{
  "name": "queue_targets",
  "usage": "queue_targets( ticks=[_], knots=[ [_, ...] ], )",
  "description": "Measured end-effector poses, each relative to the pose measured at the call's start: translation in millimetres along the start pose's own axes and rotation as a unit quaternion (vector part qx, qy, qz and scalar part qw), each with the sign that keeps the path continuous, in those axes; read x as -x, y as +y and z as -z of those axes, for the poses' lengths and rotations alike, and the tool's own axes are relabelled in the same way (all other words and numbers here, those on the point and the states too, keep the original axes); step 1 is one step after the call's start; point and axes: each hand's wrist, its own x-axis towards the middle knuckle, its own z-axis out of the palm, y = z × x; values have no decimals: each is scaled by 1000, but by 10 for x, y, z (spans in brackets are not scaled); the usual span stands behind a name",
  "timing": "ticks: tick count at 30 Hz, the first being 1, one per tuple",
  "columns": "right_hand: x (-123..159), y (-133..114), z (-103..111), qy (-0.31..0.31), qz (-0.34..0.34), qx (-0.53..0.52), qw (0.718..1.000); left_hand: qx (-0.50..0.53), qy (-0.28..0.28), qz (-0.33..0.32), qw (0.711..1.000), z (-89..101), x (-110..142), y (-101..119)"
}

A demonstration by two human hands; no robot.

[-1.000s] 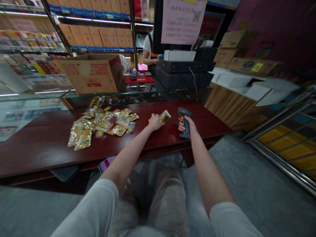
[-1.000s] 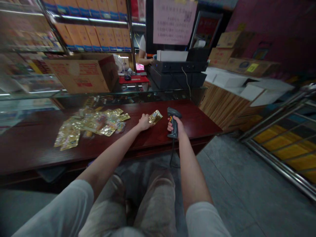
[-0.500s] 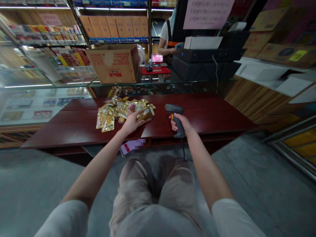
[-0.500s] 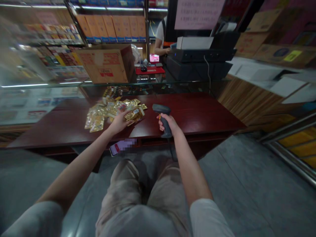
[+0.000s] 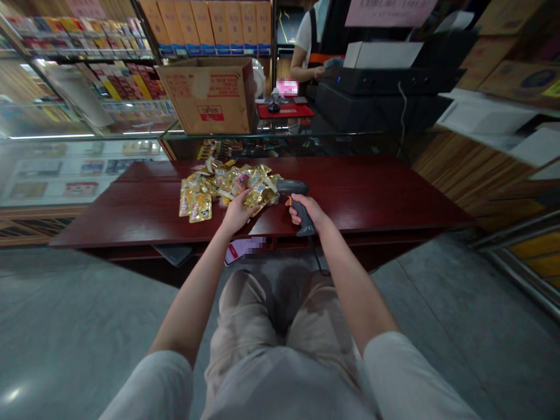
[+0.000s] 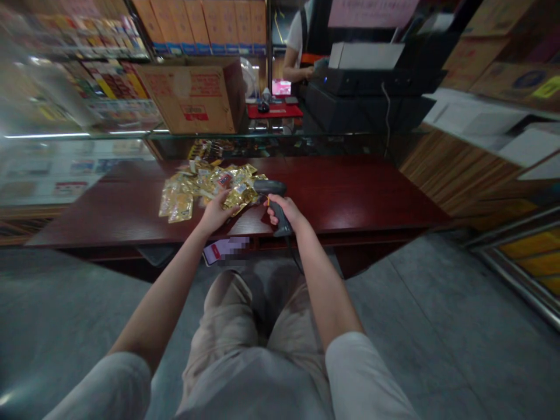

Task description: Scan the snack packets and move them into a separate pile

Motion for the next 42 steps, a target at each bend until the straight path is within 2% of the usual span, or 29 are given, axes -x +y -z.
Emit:
queue_targets(
  ticks=[7, 14, 18, 25, 27, 29, 31, 33, 35, 37, 39, 42],
  knots=[
    [14, 22, -37, 2, 9, 15, 1000, -8, -7, -14, 1000, 3, 11, 8],
    [18, 15, -29, 14, 24, -13, 1000, -49, 15, -36, 998, -16, 29, 93],
    [46, 0, -32, 34, 32, -54, 997, -95, 76, -12, 992, -44, -103, 214],
    [75, -20, -41, 57, 37, -74, 995, -152, 164, 32, 974, -124, -617, 329],
    [65, -13, -44, 64, 44, -76, 994, -150, 182, 43, 971, -123, -644, 365],
    [64, -9, -43, 73, 55, -83, 992, -133, 192, 32, 972, -127, -559, 424],
    [78, -13, -46, 81, 70, -99, 989, -90, 172, -7, 981, -168, -373, 500],
    [103, -21, -68, 88, 85, -118, 985, -15, 94, -55, 994, -259, -133, 571],
    [125, -15, -133, 98, 91, -123, 983, 78, 16, -34, 996, -378, 101, 622],
    [127, 25, -256, 112, 96, -109, 983, 185, -40, 13, 982, -478, 279, 649],
    [108, 104, -434, 140, 122, -92, 978, 282, -68, 34, 956, -523, 383, 661],
    [76, 254, -735, 180, 187, -54, 964, 354, -67, 27, 932, -483, 439, 643]
  ],
)
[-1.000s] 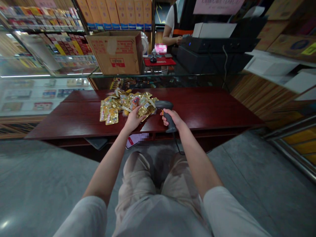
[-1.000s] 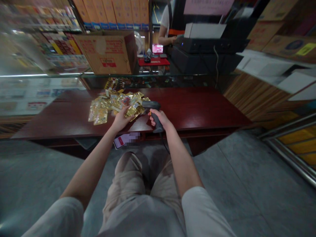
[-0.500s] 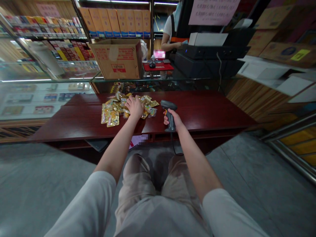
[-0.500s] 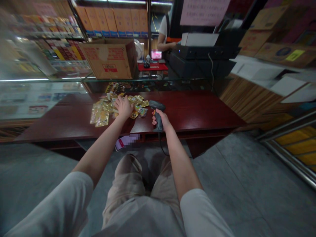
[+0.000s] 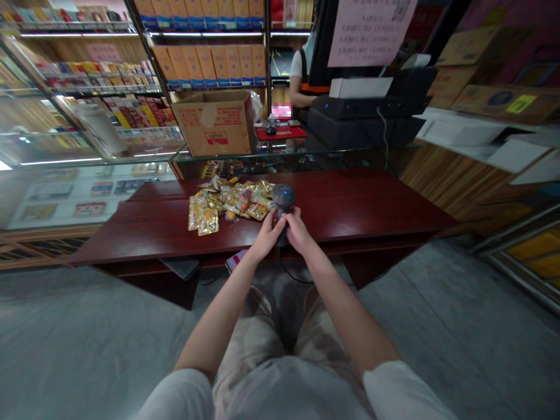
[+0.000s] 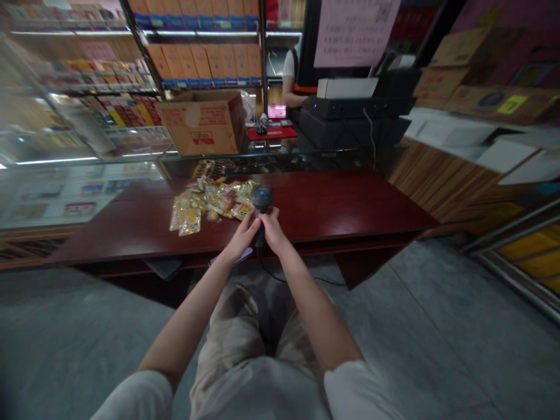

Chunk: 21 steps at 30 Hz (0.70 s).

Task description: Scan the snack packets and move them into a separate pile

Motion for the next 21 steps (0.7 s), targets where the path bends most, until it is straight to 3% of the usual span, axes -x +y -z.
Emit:
queue_targets(
  ticks=[2, 7, 9, 11, 16, 21],
  knots=[
    [86, 76, -138, -20, 31, 22, 999, 12, 28, -12, 999, 78, 23, 4],
    [70, 44, -207, -167, 48, 157, 972, 102, 130, 30, 986, 363, 131, -30],
    [-89, -19, -150, -146, 92, 245, 954, 142, 141, 52, 978, 484, 197, -14],
    [-306, -58, -82, -65, 149, 339, 927, 175, 134, 64, 973, 594, 256, 33],
    [-730, 87, 36, -37, 137, 519, 843, 175, 67, 112, 976, 798, 255, 186],
    [-748, 316, 96, 6, 124, 606, 786, 108, 11, 163, 981, 919, 117, 238]
  ],
)
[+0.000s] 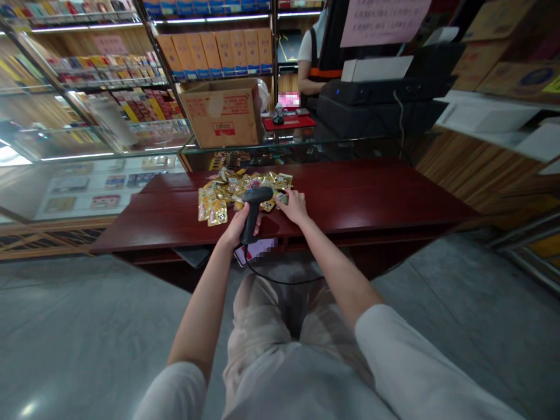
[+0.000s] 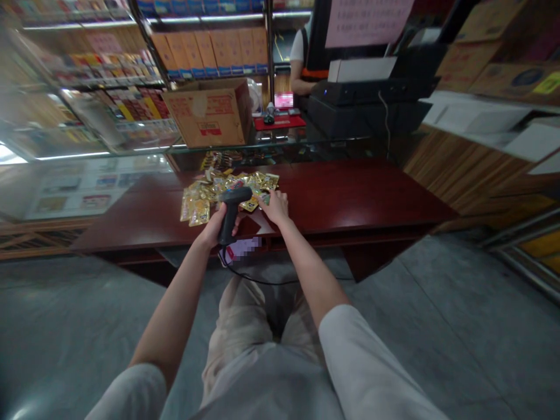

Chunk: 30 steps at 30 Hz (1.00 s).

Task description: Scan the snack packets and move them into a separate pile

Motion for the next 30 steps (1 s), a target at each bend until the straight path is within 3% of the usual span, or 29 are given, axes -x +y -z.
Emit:
queue_targets(
  ticks=[5, 11, 16, 21, 24, 27, 29, 30],
  knots=[
    [82, 20, -6, 33, 8, 16, 999, -2, 2, -12, 1000, 5, -13, -45],
    [109, -13, 81, 4, 22, -13, 1000, -15, 29, -43, 999, -50, 65, -97],
    [97, 2, 93, 4, 22, -151, 988, -41, 37, -48, 997, -93, 84, -92],
    [10, 63, 51, 55, -73, -323, 942, -43, 39, -51, 997, -87, 86, -108],
    [-39, 106, 27, 95, -120, -450, 880, -38, 39, -57, 997, -77, 87, -117],
    [-44, 145, 7, 91, -141, -561, 811, -37, 39, -63, 997, -79, 90, -120],
    [-35, 170, -4, 97, -138, -580, 797, -35, 39, -68, 996, -84, 91, -121],
    [-32, 181, -9, 104, -129, -572, 803, -35, 38, -70, 996, -87, 92, -121]
  ],
)
